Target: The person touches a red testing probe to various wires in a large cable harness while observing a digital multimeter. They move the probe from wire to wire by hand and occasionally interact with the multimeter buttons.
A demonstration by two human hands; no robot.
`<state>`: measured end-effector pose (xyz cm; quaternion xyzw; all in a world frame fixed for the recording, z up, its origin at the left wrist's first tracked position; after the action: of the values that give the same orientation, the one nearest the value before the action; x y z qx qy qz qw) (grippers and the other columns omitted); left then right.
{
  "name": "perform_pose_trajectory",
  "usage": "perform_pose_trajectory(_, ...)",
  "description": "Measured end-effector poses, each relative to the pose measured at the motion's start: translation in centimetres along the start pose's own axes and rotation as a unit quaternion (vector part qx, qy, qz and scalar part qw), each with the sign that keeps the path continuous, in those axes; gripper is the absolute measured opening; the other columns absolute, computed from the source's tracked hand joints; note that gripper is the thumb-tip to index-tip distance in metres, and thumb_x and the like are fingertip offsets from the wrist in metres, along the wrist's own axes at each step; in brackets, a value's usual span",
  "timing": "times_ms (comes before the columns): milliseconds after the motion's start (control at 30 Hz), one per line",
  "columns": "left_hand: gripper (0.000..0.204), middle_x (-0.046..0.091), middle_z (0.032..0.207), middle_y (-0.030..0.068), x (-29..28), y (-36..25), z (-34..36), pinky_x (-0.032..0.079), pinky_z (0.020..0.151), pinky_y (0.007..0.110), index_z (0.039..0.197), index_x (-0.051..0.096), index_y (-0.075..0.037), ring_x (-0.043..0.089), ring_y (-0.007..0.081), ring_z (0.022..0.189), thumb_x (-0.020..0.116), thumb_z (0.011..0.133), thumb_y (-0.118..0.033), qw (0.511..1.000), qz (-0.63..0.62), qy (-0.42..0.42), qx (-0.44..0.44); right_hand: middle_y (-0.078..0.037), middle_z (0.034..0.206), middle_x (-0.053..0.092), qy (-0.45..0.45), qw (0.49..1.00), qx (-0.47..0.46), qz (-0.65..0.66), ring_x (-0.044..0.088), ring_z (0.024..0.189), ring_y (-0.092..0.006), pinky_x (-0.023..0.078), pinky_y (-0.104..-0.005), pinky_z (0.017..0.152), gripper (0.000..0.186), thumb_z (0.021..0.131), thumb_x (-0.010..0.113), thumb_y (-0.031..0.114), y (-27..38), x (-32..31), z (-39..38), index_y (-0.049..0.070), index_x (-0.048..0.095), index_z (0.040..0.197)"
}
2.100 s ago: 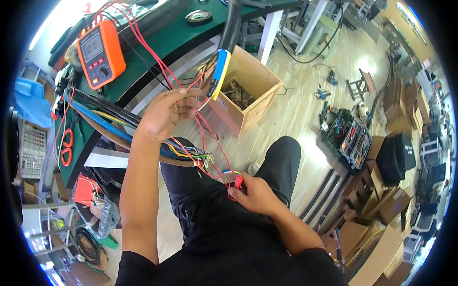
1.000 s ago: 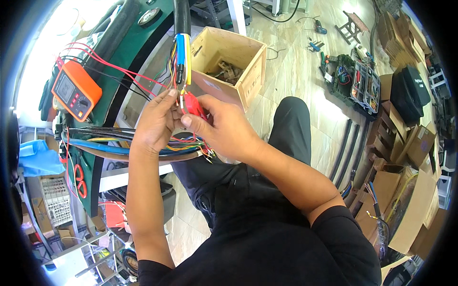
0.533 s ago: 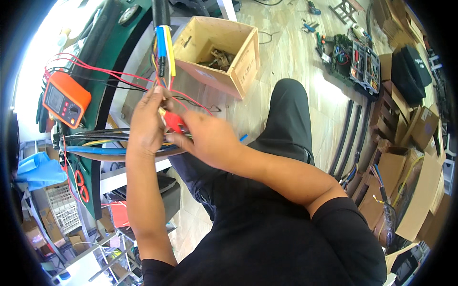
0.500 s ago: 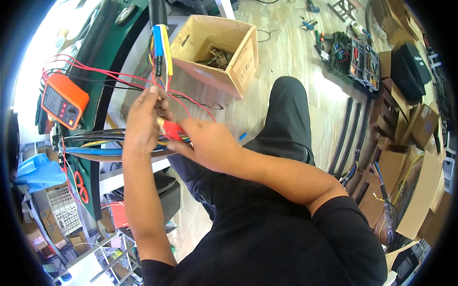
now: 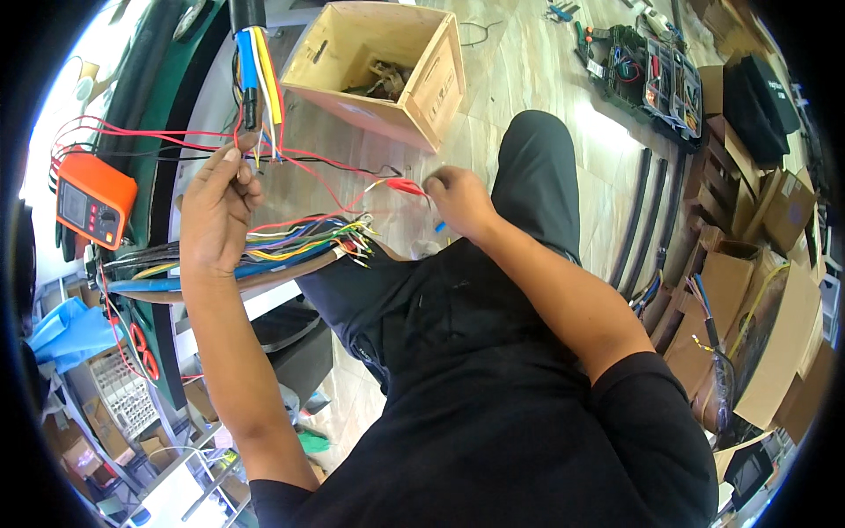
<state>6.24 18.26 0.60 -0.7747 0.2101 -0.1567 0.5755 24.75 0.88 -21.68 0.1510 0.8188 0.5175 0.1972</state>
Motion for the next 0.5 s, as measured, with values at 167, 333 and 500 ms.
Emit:
perform_pose_trajectory(167,0.032,0.051,0.073,-0.0009,0.2,-0.3,0.4,0.045,0.066,0.025,0.116,0.059,0.008,0.051,0.0102,0.067,0.056,0.095,-0.017,1.000,0.018,0.003,-0.008,-0.022,0.087,0.068,0.008,0.997,-0.079,-0.022,0.066,0.082,-0.0332,0.050,-0.0389,0.076,0.027,0.085,0.053,0.017,1.5,1.9,1.5,-0.002,0.069,0.095)
perform_pose_trajectory(333,0.032,0.050,0.072,-0.0008,-0.8,-0.6,0.4,0.044,0.064,0.025,0.113,0.059,0.008,0.050,0.0099,0.066,0.056,0.096,-0.019,0.999,0.027,-0.027,-0.008,-0.009,0.085,0.068,0.055,0.998,-0.008,-0.006,0.060,0.073,-0.0144,0.050,-0.0293,0.069,0.025,0.089,0.052,0.015,-0.7,3.5,2.3,-0.004,0.065,0.097)
perform_pose_trajectory(500,0.030,0.049,0.070,0.0000,-1.1,-0.6,0.3,0.043,0.062,0.026,0.109,0.060,0.008,0.050,0.0109,0.065,0.055,0.097,-0.019,0.999,0.030,-0.033,-0.004,-0.011,0.088,0.069,0.066,0.997,0.050,0.009,0.061,0.074,-0.0148,0.051,-0.0296,0.070,0.027,0.089,0.052,0.015,-3.6,3.4,2.7,-0.005,0.064,0.102)
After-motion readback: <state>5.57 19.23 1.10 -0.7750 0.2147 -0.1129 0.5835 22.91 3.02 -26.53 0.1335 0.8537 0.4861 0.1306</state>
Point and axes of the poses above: each hand's wrist, its own z-axis towards the middle knuckle, its own x-axis out of the palm, y = z × x, the point moved 8 cm from there along z, towards the middle knuckle
